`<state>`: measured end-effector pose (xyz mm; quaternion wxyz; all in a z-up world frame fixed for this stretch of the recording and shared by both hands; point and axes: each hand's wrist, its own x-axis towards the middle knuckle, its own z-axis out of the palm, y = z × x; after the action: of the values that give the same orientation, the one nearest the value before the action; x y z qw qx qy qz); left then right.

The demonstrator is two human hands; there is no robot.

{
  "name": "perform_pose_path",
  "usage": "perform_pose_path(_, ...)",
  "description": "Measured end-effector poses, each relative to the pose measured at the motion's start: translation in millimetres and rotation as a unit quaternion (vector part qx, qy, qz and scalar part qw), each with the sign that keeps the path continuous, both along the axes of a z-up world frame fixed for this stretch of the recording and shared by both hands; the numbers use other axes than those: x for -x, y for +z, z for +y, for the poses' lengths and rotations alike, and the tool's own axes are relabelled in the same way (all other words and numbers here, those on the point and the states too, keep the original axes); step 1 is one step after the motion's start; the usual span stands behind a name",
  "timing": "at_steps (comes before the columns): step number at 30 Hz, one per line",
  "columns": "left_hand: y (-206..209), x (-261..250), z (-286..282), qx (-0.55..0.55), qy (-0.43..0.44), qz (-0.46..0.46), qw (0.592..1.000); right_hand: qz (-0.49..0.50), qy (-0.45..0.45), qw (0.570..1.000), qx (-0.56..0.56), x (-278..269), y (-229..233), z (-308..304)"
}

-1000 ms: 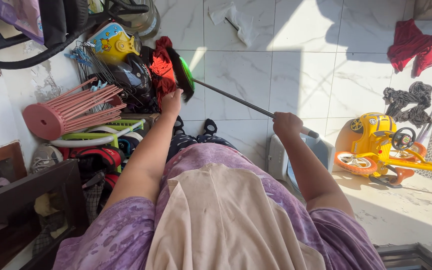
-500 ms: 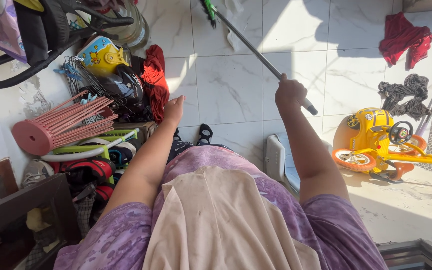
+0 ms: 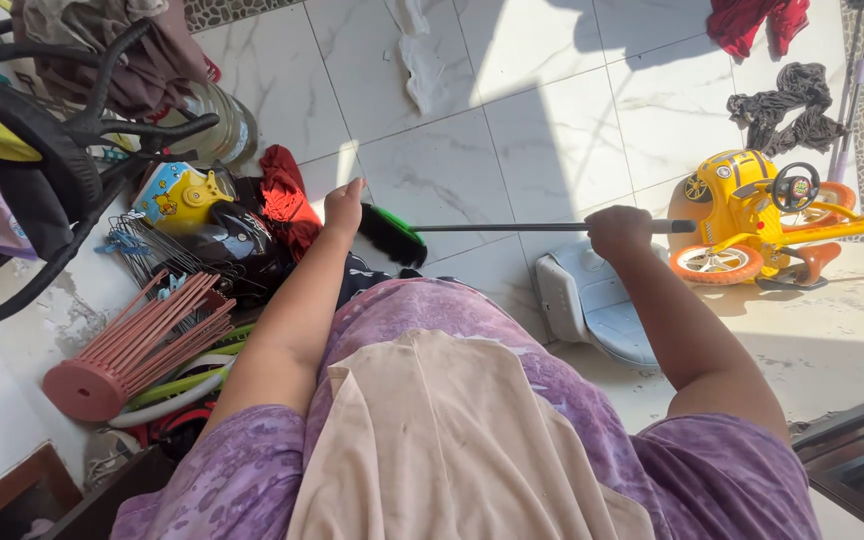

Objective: Sweeping the tiled floors of a house, starting from a bedroom/hallway area and ending on the outdoor patio.

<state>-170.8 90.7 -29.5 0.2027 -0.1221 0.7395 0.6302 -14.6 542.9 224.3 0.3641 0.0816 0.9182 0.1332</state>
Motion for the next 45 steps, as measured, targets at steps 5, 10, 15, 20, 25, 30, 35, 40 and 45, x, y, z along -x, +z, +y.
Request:
perform_pose_path(5,31,51,9,0.029,-0.068,-0.092,0.993,0.077,-0.003,0.995,-0.065,83,-2,2)
perform_pose_path(10,14,139,0,0.052,-0.156,-0.085,0.983,0.146,-0.024,0.985,-0.085,130,-2,-28)
perform_pose_path(15,-3,237,-13,0.137,-0.203,-0.060,0.968,0.225,-0.206,0.950,-0.074,68,4,-78)
perform_pose_path(20,7,288,2,0.204,-0.270,-0.023,0.941,0.068,-0.467,0.880,-0.056,-87,-2,-176)
perform_pose_path(25,1,260,67,0.237,-0.333,-0.021,0.912,-0.070,-0.626,0.776,-0.018,-197,29,-306)
perform_pose_path(30,11,182,129,0.187,-0.457,-0.058,0.868,-0.066,-0.700,0.710,0.040,-217,47,-405)
perform_pose_path(35,22,130,149,0.143,-0.538,-0.008,0.831,-0.051,-0.735,0.669,0.102,-269,-26,-454)
perform_pose_path(40,19,117,141,0.123,-0.563,0.022,0.817,-0.076,-0.807,0.531,0.246,-253,-63,-414)
perform_pose_path(45,24,122,120,0.220,-0.521,-0.018,0.824,-0.015,-0.776,0.519,0.357,-164,-67,-366)
